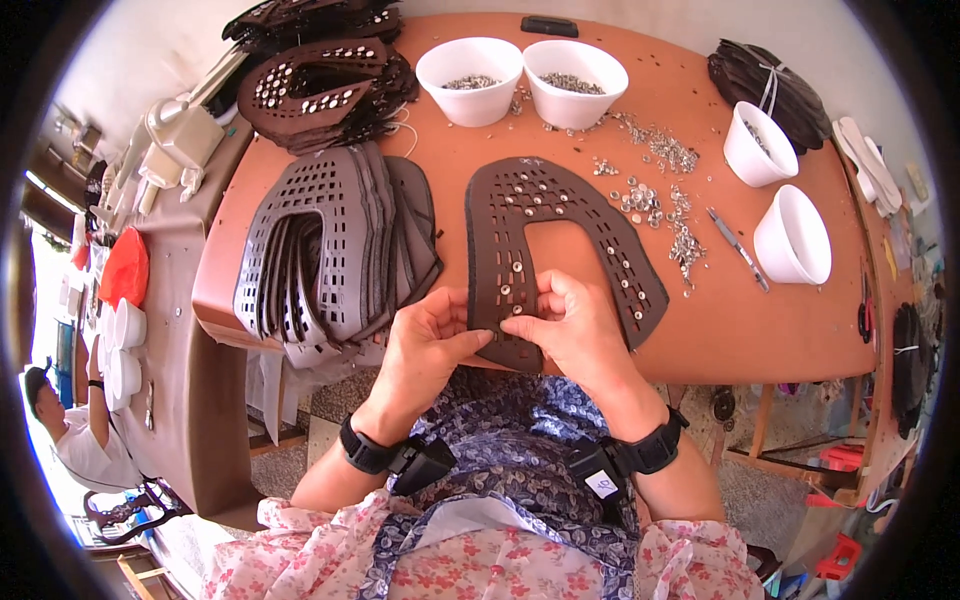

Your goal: Manually attaching metal eyelets or rivets to leather shoe uppers using tweezers.

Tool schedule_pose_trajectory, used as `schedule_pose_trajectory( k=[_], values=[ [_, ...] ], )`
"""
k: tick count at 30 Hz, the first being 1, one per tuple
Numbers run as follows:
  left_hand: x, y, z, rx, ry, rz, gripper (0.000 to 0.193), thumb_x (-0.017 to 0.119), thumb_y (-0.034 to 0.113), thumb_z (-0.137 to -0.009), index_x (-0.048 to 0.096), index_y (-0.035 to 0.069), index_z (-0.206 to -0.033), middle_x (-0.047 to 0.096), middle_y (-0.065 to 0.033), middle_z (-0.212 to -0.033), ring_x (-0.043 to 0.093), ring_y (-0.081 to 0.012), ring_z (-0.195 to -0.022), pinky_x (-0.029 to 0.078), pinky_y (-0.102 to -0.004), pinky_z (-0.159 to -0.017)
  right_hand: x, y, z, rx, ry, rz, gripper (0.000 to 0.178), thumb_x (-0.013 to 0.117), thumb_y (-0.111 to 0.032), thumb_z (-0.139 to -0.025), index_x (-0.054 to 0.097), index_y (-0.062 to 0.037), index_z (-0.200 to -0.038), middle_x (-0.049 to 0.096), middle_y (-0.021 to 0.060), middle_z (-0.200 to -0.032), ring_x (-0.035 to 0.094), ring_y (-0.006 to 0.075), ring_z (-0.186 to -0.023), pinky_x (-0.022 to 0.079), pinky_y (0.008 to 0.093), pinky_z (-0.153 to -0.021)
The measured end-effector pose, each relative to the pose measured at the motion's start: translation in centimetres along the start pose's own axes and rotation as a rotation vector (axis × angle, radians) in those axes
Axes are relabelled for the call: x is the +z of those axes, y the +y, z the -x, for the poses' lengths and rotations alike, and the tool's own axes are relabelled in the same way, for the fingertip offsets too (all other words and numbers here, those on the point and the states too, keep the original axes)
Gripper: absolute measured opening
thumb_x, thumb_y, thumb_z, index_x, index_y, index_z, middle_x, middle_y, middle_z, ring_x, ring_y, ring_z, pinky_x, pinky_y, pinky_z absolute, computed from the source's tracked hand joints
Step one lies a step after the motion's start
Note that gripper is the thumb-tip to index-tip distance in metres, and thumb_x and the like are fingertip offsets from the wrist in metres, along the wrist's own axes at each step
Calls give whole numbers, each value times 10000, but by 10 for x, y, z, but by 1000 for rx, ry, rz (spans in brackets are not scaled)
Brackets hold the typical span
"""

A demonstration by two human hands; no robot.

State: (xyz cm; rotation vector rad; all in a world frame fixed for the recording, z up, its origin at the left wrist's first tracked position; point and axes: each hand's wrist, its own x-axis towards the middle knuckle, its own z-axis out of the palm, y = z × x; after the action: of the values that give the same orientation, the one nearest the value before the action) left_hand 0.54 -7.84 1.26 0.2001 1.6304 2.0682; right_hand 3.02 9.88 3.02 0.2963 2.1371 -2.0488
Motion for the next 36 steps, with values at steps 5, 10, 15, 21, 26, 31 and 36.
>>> schedule_pose_trajectory(
  k=[5,10,15,21,26,31,36],
  values=[
    [0,-4,-3,39,44,-51,303,578,-128,-829,567,-61,-1124,669,-106,-989,661,-153,-884,579,-289,-781,-1,-1,0,8,-10,21,227,686,71,-802,590,43,-1007,695,94,-887,640,100,-805,530,252,-706],
    [4,-4,-2,11,83,-6,302,600,-128,-807,587,-70,-1104,683,-101,-945,659,-126,-832,554,-260,-762,0,-3,-1,75,1,50,252,687,61,-802,584,36,-1030,698,100,-902,642,105,-825,525,252,-701],
    [3,-1,-1,10,121,-12,252,602,-131,-802,611,-61,-1044,687,-84,-902,653,-107,-805,544,-234,-750,0,15,-8,-100,-32,20,226,685,51,-807,573,19,-1001,697,99,-897,650,120,-824,521,264,-707],
    [0,-3,-2,-12,48,-14,212,620,-86,-821,622,-62,-1032,684,-88,-937,651,-118,-831,555,-251,-762,-4,2,-2,3,-64,-34,228,676,54,-820,575,17,-1020,690,74,-893,629,86,-796,515,233,-683],
    [-4,-2,-2,-44,35,-62,159,619,-48,-841,637,-70,-998,682,-95,-908,656,-128,-786,570,-266,-737,-2,1,2,-13,-35,-25,260,680,39,-824,577,23,-1062,687,67,-880,625,78,-779,515,230,-656],
    [-3,2,-3,-69,30,0,144,621,-48,-839,641,-68,-980,682,-93,-886,659,-132,-767,578,-272,-723,-2,6,3,-18,-15,1,262,704,-2,-824,582,12,-1055,679,51,-822,569,34,-626,410,193,-462],
    [-1,2,-2,-73,32,26,123,624,-46,-840,646,-57,-960,684,-77,-869,653,-116,-760,566,-257,-719,-5,4,2,0,-19,45,235,703,-33,-835,592,12,-1037,678,50,-787,529,25,-551,366,190,-416]
  ],
)
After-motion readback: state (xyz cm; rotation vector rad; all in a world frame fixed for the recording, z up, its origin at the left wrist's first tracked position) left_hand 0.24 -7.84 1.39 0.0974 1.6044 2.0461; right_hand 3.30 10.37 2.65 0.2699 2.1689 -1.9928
